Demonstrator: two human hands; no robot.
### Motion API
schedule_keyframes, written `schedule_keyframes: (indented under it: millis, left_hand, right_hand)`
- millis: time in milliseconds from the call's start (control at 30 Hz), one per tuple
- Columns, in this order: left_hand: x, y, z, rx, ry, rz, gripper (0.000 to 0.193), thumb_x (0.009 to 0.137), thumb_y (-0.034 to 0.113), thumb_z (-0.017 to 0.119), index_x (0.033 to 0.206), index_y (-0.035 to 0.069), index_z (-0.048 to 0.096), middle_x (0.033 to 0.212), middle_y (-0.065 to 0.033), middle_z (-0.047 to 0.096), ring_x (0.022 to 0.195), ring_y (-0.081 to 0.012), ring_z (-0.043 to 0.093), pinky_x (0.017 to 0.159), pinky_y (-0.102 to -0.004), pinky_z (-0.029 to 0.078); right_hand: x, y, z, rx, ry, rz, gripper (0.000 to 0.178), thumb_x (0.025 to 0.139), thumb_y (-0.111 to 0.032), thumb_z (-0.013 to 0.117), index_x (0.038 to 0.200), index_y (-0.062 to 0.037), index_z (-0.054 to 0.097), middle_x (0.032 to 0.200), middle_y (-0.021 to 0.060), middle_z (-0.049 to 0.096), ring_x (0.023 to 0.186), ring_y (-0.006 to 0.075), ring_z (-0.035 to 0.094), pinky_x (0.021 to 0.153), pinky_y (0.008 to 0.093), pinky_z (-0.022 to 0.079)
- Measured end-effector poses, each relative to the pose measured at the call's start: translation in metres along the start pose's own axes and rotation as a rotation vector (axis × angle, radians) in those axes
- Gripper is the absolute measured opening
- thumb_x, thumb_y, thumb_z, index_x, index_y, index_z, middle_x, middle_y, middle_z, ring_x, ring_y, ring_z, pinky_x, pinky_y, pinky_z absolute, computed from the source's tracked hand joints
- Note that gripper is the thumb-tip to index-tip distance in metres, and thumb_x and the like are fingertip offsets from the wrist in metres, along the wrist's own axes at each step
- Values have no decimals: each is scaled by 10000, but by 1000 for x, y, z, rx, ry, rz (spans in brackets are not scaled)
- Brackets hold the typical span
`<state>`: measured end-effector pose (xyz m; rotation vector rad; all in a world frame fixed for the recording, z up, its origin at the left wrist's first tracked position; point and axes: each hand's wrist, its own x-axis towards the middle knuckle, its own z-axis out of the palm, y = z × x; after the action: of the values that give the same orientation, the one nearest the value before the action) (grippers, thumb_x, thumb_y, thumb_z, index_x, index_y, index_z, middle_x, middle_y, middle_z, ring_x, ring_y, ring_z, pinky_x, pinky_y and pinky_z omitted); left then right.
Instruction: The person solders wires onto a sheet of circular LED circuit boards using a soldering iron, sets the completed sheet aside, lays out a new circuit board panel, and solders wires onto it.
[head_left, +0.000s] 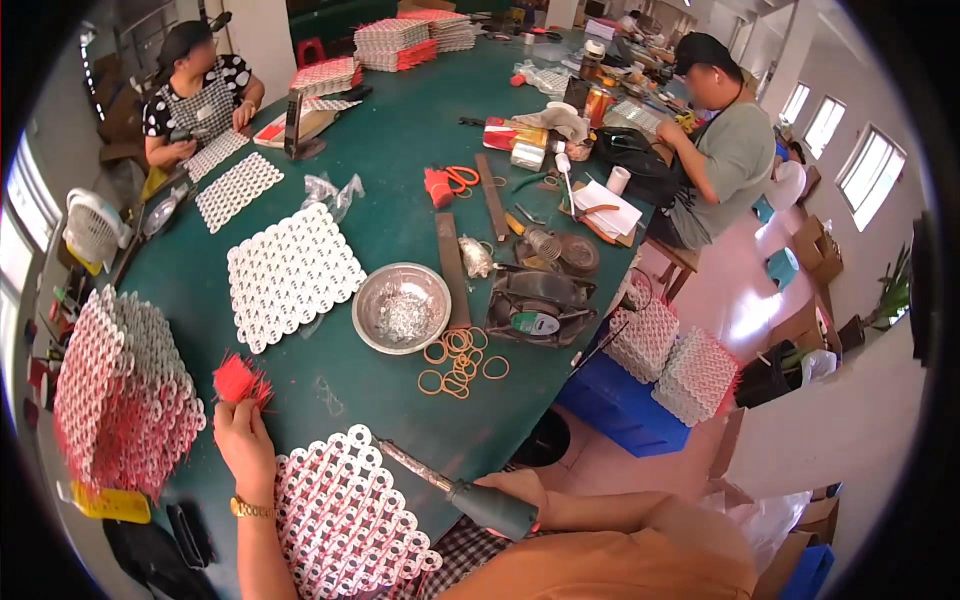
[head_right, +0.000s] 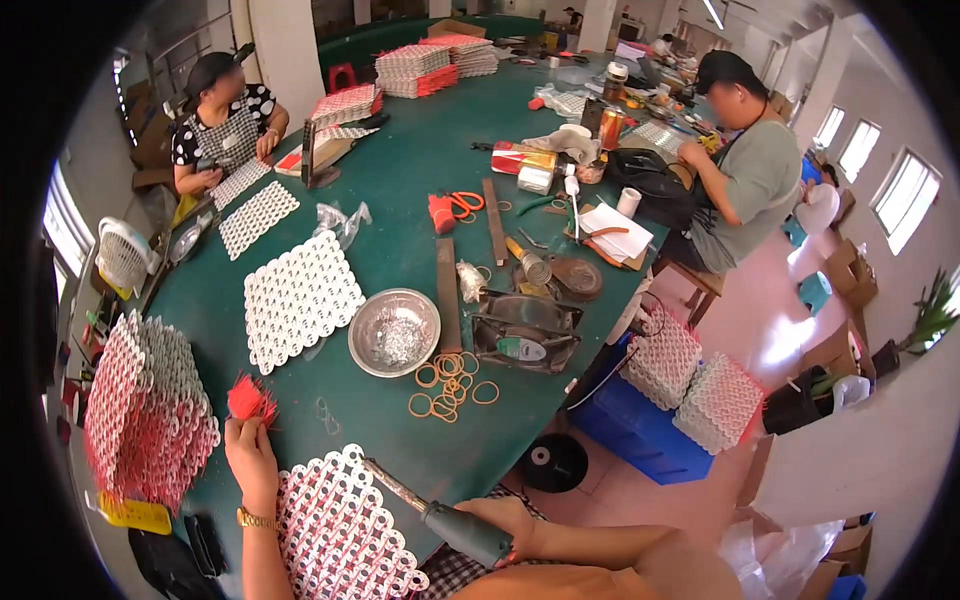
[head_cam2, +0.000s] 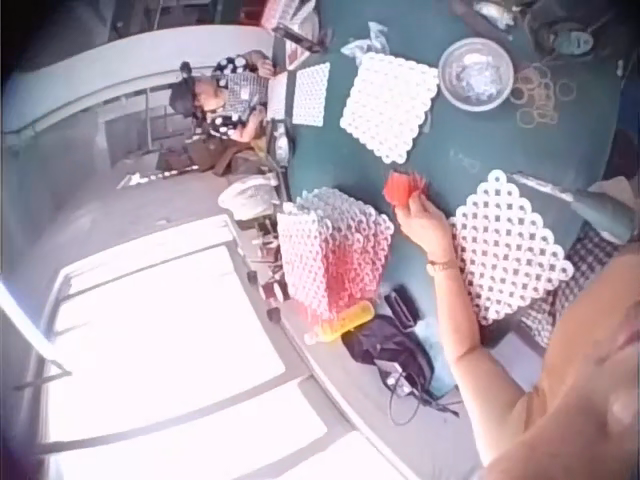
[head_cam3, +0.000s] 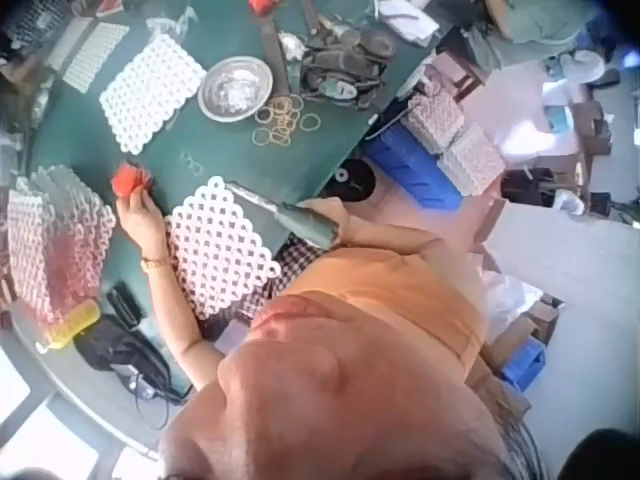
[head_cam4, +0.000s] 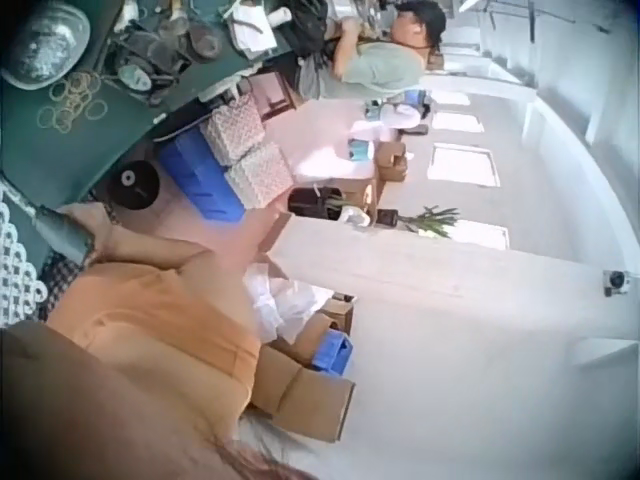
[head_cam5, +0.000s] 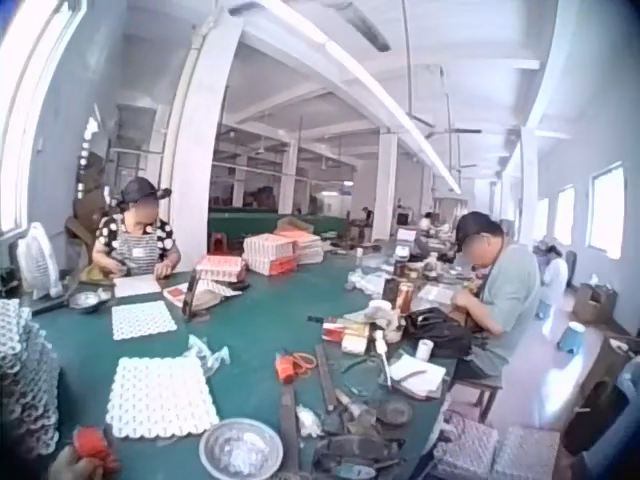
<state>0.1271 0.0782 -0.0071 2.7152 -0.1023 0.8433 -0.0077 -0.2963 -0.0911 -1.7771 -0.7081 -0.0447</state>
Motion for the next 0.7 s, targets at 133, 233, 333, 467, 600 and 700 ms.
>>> schedule_keyframes:
  millis: [133,233,333,467,600,700]
  left_hand:
    - [-2,-14,5,-168,94,-129,97,871,-12,611,952,-16,663,926,-127,590,799,-289,586,708,-370,481]
    - [-5,-35,8,-260,125,-206,104,880,-2,624,975,-22,660,919,-117,628,802,-246,599,741,-329,487]
    - [-10,-43,9,-342,175,-302,88,898,3,625,969,-33,661,894,-84,661,785,-172,594,743,-294,488]
    - [-13,-41,8,-489,179,-437,116,902,46,662,971,-46,672,856,-43,681,756,-111,589,721,-259,493]
    - [-12,-42,-1,-635,208,-502,91,877,57,702,908,-23,671,787,-20,659,686,-85,574,665,-234,492]
    - [-4,-37,-21,-727,177,-478,100,906,105,679,880,10,659,726,13,613,630,-48,520,561,-189,412]
  right_hand:
    - [7,-3,-1,2,-9,30,888,665,-580,724,1297,12,526,1122,165,668,943,337,685,787,363,547]
    - [13,-11,-2,-3,-16,49,817,640,-451,754,1293,-13,529,1119,154,665,945,337,675,794,370,541]
    - [19,-23,-10,11,-95,113,774,595,-305,766,1283,-40,532,1093,146,663,934,346,663,779,372,536]
    - [15,-24,-5,9,-61,90,775,564,-241,771,1279,-61,532,1059,139,662,912,352,654,757,371,532]
    - [22,-33,-13,-8,-87,124,735,571,-192,772,1262,-81,550,995,135,667,886,352,661,747,365,532]
    - [32,-42,-18,-8,-76,147,502,677,-131,778,1141,-53,600,963,131,673,842,284,680,721,333,532]
